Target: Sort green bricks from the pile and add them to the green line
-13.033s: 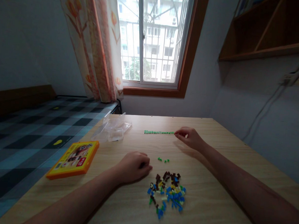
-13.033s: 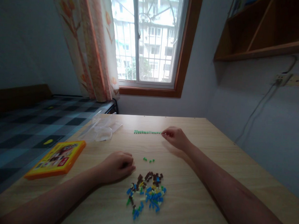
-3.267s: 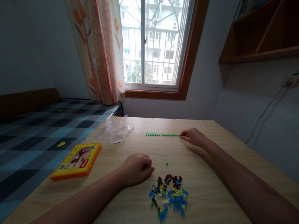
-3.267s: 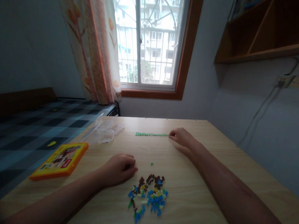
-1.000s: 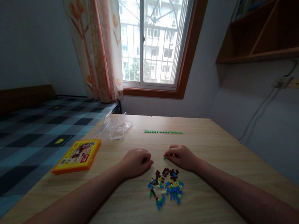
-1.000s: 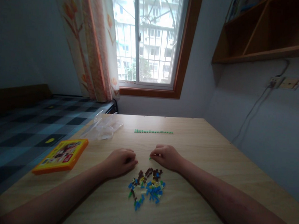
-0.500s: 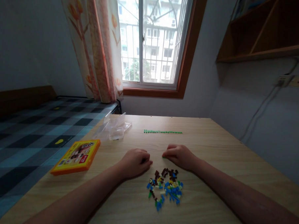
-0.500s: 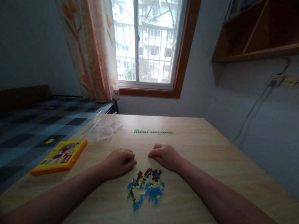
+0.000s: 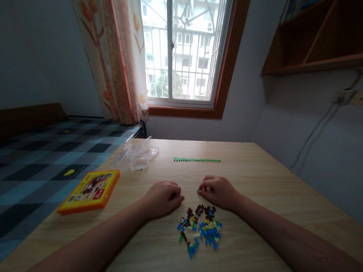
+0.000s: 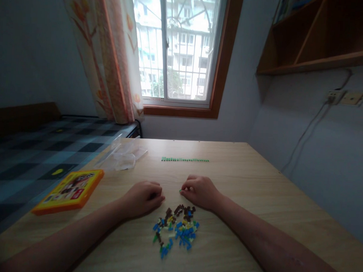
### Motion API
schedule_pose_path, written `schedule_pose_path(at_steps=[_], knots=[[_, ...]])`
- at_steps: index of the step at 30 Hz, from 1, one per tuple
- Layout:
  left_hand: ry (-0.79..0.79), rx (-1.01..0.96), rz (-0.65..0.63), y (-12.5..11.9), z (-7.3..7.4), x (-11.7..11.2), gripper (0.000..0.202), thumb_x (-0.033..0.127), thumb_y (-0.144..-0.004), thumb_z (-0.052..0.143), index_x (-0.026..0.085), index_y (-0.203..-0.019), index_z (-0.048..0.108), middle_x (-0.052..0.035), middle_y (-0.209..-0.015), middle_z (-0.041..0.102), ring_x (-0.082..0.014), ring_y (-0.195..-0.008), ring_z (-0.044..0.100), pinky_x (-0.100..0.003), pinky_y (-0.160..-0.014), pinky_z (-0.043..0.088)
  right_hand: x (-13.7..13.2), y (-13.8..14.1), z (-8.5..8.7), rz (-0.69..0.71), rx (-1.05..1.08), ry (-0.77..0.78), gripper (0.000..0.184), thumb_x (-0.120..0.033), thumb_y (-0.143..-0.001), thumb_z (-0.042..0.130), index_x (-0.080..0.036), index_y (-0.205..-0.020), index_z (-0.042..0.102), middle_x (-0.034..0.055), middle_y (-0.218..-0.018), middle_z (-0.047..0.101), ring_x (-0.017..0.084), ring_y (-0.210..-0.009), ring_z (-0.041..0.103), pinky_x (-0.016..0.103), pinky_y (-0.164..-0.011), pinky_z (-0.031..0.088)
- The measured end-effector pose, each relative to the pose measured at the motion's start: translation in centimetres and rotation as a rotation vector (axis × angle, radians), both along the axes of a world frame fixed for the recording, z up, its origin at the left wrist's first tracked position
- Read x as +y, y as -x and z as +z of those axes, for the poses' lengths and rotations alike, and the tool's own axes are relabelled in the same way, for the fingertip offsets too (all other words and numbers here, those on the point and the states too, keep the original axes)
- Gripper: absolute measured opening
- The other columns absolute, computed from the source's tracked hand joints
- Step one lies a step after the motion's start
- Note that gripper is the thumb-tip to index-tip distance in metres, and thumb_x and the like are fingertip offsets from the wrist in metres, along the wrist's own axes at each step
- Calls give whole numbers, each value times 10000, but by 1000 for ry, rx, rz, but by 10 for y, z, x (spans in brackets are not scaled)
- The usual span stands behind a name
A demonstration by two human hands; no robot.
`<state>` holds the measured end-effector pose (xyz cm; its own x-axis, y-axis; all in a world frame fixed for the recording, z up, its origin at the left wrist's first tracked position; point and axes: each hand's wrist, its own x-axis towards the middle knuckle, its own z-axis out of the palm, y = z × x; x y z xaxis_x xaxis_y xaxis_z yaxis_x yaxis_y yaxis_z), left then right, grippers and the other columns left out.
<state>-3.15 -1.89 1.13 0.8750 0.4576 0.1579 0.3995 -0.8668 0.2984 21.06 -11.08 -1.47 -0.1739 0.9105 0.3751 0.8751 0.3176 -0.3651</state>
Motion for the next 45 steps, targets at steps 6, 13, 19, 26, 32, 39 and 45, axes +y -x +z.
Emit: schedule_pose_path(at_steps=[6, 13, 19, 26, 32, 39, 45], knots=[[-1, 7, 2, -1, 0, 0, 280, 305, -851, 569, 180, -607, 512, 8, -653, 574, -125, -599, 480, -252, -580, 296, 4, -3, -4, 9, -11, -7, 116, -287, -873, 657, -234, -866, 760, 0, -837, 678, 98, -713, 599, 211, -668, 402], [-3, 12, 8, -1, 2, -2, 279, 303, -849, 569, 181, -604, 515, 11, -647, 579, -123, -588, 477, -255, -574, 299, 5, -4, -5, 4, 25, -18, 149, -284, -898, 628, -247, -895, 773, 0, -827, 680, 94, -701, 596, 211, -672, 407], [-9, 9, 2, -1, 0, 0, 278, 304, -848, 569, 183, -602, 521, 7, -657, 590, -130, -605, 493, -263, -584, 310, 5, -4, -5, 23, 47, -2, 130, -291, -882, 656, -259, -900, 780, -3, -834, 684, 92, -700, 604, 205, -675, 415], [-3, 28, -2, 0, 2, 0, 282, 299, -854, 551, 182, -602, 504, -3, -675, 596, -138, -622, 511, -266, -602, 322, 13, -15, -7, -70, -3, -48, 180, -280, -903, 594, -216, -862, 757, 20, -852, 693, 117, -748, 623, 221, -706, 436], [14, 7, -14, 2, -1, 1, 301, 297, -856, 547, 180, -591, 465, 4, -656, 563, -127, -598, 479, -253, -589, 312, 29, -94, -14, -430, -55, -37, 227, -311, -892, 565, -214, -921, 768, 41, -927, 728, 164, -852, 650, 248, -774, 468], [20, 9, -10, 3, -2, 1, 286, 292, -849, 552, 179, -599, 470, 8, -647, 554, -124, -596, 472, -252, -590, 301, 48, -152, -21, -578, -73, -3, 262, -367, -887, 573, -233, -968, 783, 42, -942, 746, 179, -818, 661, 258, -720, 466], [41, 17, -9, 2, -1, 1, 294, 290, -855, 552, 179, -597, 463, 8, -654, 562, -125, -605, 487, -251, -598, 313, 67, -160, -21, -533, -102, 7, 283, -419, -897, 564, -261, -976, 785, 25, -990, 743, 170, -829, 657, 249, -713, 467]])
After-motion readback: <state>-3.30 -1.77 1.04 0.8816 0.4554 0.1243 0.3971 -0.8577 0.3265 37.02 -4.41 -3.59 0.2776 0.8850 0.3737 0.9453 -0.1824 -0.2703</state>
